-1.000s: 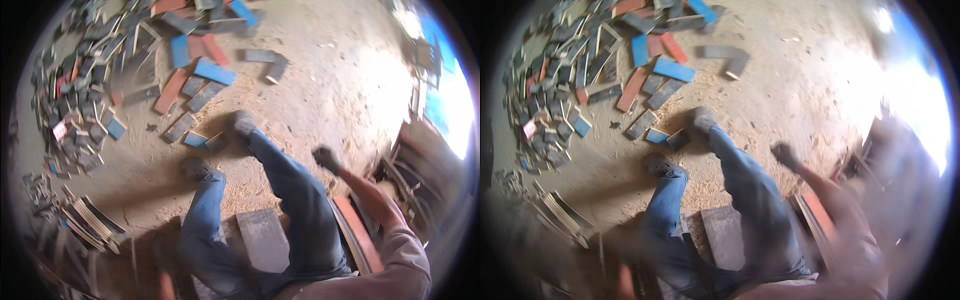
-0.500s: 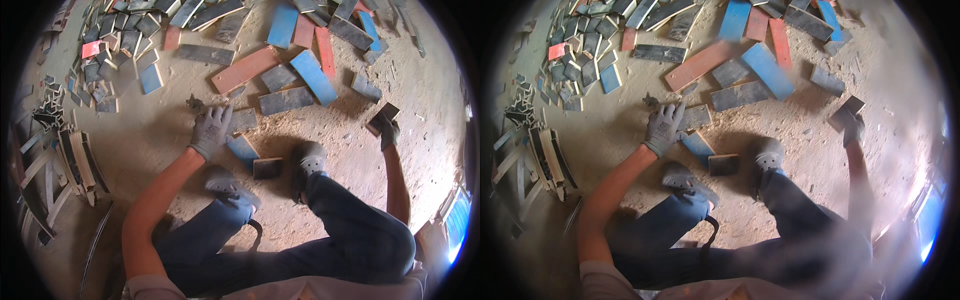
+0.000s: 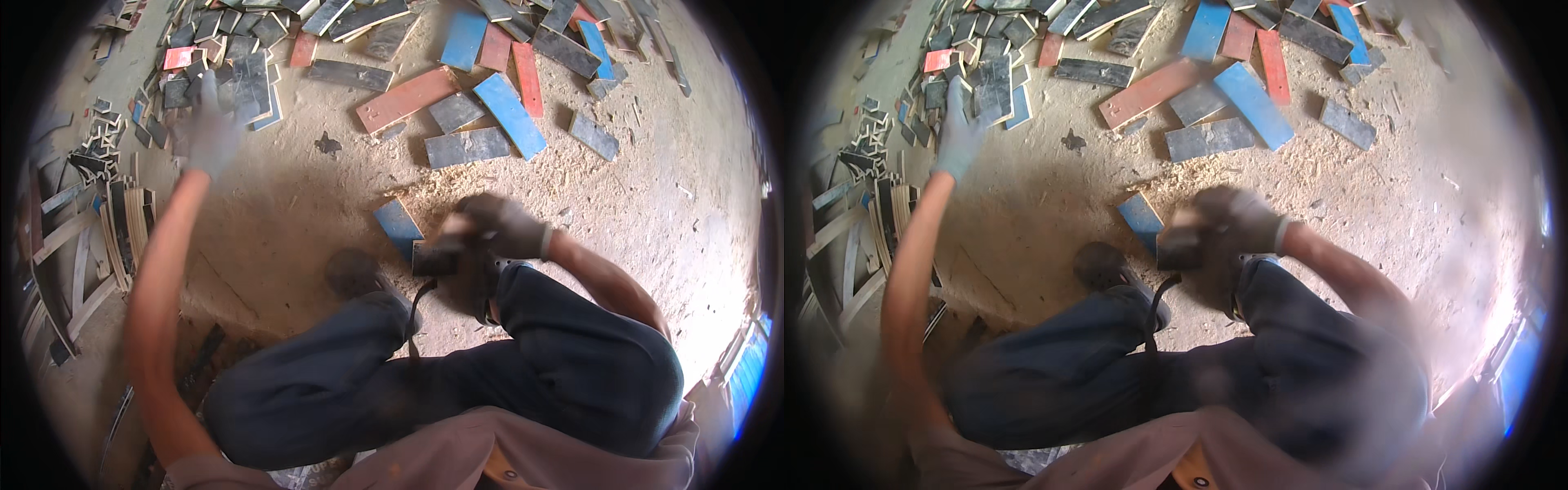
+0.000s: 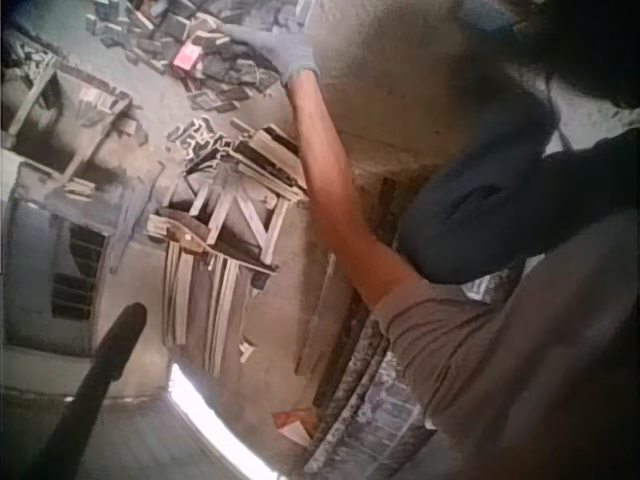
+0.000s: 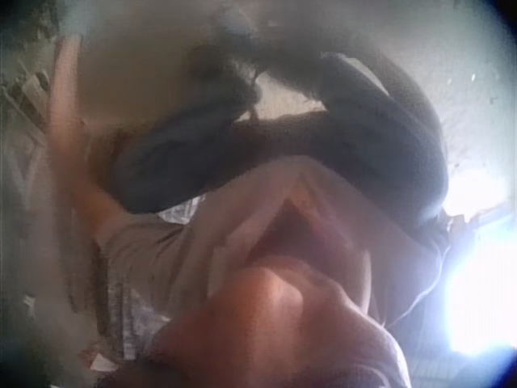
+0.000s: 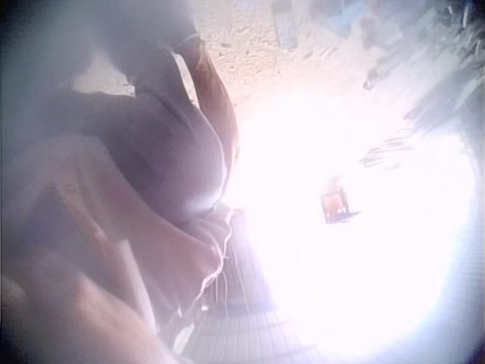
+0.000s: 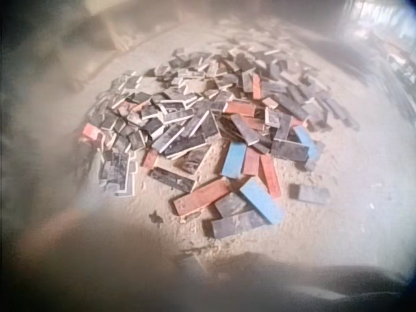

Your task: The person sorts through a pile of small wood pieces on the floor, then stands and uses a handheld electric sander to smooth the edges of several pieces on a workbench. The person handles each piece individually, sanding multiple sides before placing it aside.

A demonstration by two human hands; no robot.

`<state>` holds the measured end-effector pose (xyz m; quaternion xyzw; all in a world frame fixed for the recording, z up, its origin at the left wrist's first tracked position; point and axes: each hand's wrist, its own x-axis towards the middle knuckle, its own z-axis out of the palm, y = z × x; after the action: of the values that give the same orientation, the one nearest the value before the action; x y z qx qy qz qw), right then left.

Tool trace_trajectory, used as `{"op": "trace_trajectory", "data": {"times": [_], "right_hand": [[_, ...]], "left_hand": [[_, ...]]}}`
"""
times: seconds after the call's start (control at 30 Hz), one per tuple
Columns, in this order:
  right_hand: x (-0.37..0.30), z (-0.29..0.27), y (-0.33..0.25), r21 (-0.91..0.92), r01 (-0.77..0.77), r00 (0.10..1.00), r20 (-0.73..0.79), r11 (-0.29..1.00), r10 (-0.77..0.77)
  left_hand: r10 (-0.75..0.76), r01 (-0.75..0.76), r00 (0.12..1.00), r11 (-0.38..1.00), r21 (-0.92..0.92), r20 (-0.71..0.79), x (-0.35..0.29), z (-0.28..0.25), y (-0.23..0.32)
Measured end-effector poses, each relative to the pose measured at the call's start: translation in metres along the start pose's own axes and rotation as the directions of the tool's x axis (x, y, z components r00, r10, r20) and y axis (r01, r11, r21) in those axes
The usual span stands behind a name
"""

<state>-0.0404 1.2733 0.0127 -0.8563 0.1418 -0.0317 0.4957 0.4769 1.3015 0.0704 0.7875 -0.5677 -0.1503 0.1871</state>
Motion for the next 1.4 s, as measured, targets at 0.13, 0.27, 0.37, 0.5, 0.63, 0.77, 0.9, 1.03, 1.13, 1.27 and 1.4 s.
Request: {"op": "trace_trajectory", "data": {"times": [0.13,0.27,0.37,0.5,0.63,0.77,0.9,1.03,1.13,1.27,1.4], "right_hand": [[0.015,0.086,-0.045,-0.530,0.053,0.961,0.258,0.846,0.101],[0.024,0.123,-0.022,-0.485,-0.005,0.872,0.427,0.874,0.241],[0.020,0.117,-0.025,-0.472,-0.065,0.832,0.461,0.879,0.309],[0.048,0.011,-0.079,-0.368,-0.260,0.875,0.300,0.893,0.379],[0.085,-0.011,-0.021,0.108,-0.329,0.942,-0.036,0.938,0.334],[0.120,-0.033,-0.019,0.619,-0.182,0.928,-0.148,0.764,0.341],[0.114,-0.026,-0.023,0.864,-0.122,0.942,-0.054,0.489,0.331],[0.113,0.026,-0.010,0.759,-0.023,0.926,-0.229,0.651,0.300],[0.106,0.038,-0.042,0.477,0.060,0.972,-0.229,0.877,0.058],[0.072,0.029,-0.015,0.532,-0.036,0.999,0.042,0.846,0.016],[0.032,-0.017,0.065,-0.309,-0.417,0.817,-0.540,0.855,0.203]], "left_hand": [[0.483,-0.521,0.841,0.845,0.121,0.244,-0.112,0.035,0.071],[0.615,-0.700,0.660,0.712,0.054,0.432,-0.195,0.136,0.100],[0.754,-0.815,0.572,0.565,0.126,0.323,-0.207,0.205,0.094],[0.516,-0.664,0.688,0.732,0.155,0.510,-0.196,0.195,0.079],[0.022,0.008,0.998,0.891,-0.454,0.059,-0.178,0.145,0.068],[-0.295,0.322,0.874,-0.244,-0.915,0.386,-0.169,0.108,0.057],[-0.082,0.260,0.935,-0.502,-0.825,0.344,-0.167,0.082,0.096],[-0.075,0.280,0.947,-0.288,-0.916,0.313,-0.179,0.114,0.108],[0.057,0.416,0.908,-0.222,-0.882,0.414,-0.194,0.141,0.124],[-0.097,0.572,0.793,-0.224,-0.789,0.602,-0.197,0.155,0.150],[-0.228,0.547,0.764,-0.268,-0.793,0.603,-0.194,0.150,0.179]]}}
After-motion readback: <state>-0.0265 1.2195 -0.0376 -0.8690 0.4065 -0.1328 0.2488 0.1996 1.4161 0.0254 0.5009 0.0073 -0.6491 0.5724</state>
